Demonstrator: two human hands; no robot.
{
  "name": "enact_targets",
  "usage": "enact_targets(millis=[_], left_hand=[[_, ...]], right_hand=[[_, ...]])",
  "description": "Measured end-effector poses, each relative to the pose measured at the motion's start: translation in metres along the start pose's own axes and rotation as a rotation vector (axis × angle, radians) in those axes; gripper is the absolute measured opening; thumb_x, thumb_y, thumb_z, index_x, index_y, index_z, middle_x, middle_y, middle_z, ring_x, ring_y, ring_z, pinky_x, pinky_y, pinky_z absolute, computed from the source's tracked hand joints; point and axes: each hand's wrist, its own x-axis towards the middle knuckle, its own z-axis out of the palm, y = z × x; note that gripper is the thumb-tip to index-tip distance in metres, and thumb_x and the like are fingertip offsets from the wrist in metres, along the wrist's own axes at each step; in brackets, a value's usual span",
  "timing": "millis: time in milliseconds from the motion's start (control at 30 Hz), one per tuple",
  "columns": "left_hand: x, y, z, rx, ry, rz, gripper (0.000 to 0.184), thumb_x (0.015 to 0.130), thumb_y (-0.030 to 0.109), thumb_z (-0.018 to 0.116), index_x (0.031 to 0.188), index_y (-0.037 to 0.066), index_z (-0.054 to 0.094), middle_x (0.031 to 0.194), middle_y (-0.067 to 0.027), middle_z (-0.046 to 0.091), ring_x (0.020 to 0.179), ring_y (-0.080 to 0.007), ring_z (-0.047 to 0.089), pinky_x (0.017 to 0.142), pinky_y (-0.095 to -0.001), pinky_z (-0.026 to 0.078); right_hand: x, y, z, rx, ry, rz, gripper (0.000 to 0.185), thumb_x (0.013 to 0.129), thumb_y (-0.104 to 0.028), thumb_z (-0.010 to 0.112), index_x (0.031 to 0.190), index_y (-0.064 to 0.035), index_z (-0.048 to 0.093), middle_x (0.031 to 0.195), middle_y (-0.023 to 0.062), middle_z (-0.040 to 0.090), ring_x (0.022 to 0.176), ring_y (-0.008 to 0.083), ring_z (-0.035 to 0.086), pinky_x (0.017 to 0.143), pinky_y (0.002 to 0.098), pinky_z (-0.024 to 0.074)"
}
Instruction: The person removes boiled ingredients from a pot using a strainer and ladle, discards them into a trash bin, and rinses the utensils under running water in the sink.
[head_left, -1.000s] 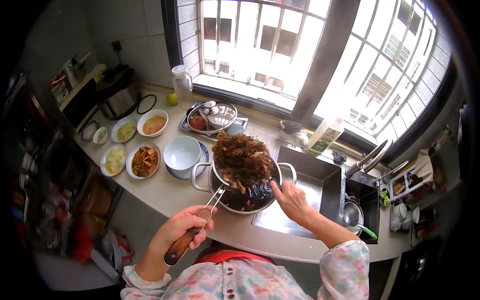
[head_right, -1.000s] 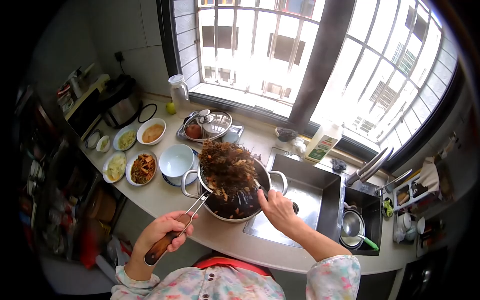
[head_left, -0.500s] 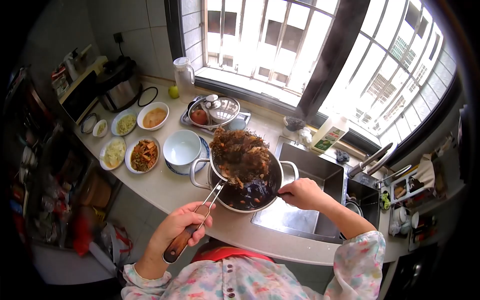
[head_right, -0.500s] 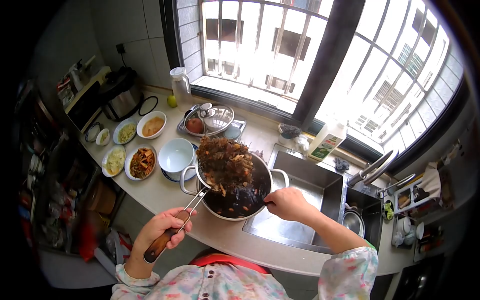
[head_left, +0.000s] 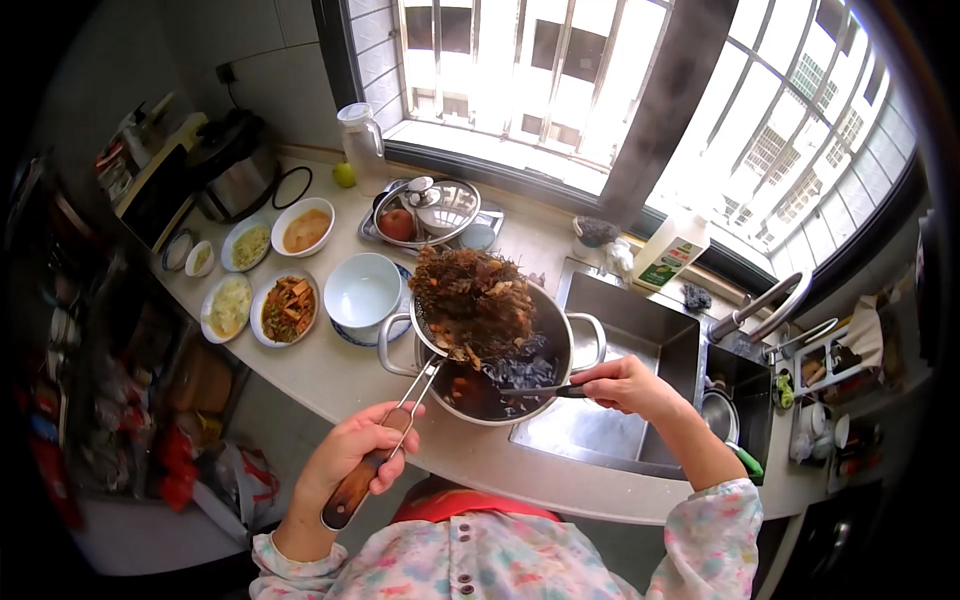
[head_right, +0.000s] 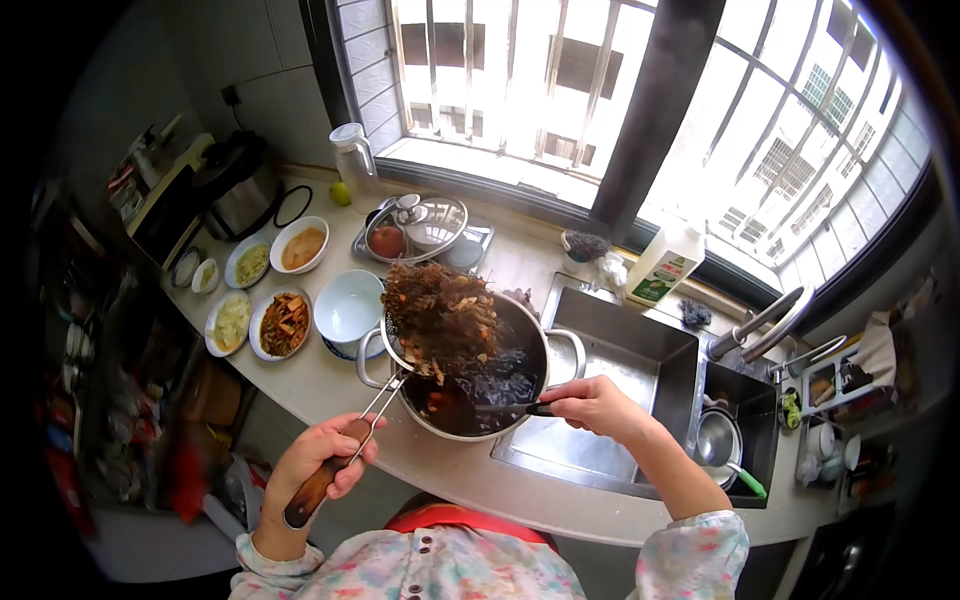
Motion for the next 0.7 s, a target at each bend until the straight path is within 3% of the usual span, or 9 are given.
enact_targets(millis=[300,400,500,700], left_hand=[[0.008,0.001,-0.001,-0.021,-0.020,0.000,0.042,0.080,0.003,0.045,0.120,-0.008,0.039,0.083,-0.0142,0.054,0.043,-0.0112,0.048,0.033,-0.0211,0.038],[0.009,0.002,-0.001,-0.025,-0.022,-0.001,0.042,0.081,0.003,0.044,0.120,-0.008,0.039,0.083,-0.0142,0.054,0.043,-0.0112,0.048,0.032,-0.0210,0.039],[0.012,0.001,-0.002,-0.037,-0.030,-0.002,0.042,0.081,0.003,0.044,0.121,-0.008,0.038,0.083,-0.0142,0.054,0.044,-0.0111,0.049,0.032,-0.0206,0.039],[0.014,0.001,-0.004,-0.022,-0.048,-0.006,0.042,0.081,0.003,0.044,0.121,-0.008,0.038,0.084,-0.0143,0.053,0.044,-0.0107,0.048,0.033,-0.0203,0.039]], right_hand=[[-0.007,0.002,0.001,0.008,0.039,-0.072,0.023,0.082,-0.015,0.060,0.102,-0.0061,0.066,0.062,-0.0026,0.053,0.054,0.0038,0.044,0.046,0.0194,0.0334],[-0.013,0.009,0.003,-0.012,0.090,-0.197,0.023,0.083,-0.013,0.059,0.103,-0.0034,0.065,0.065,-0.0020,0.054,0.056,0.0042,0.044,0.049,0.0200,0.0355],[-0.025,0.002,0.001,-0.008,0.148,-0.170,0.023,0.082,-0.007,0.060,0.104,-0.0045,0.065,0.066,-0.0027,0.055,0.058,0.0032,0.046,0.051,0.0189,0.0376],[-0.034,0.008,0.003,-0.179,0.233,-0.281,0.024,0.082,-0.011,0.060,0.104,-0.0047,0.064,0.066,0.0027,0.057,0.056,0.0078,0.047,0.052,0.0248,0.0395]])
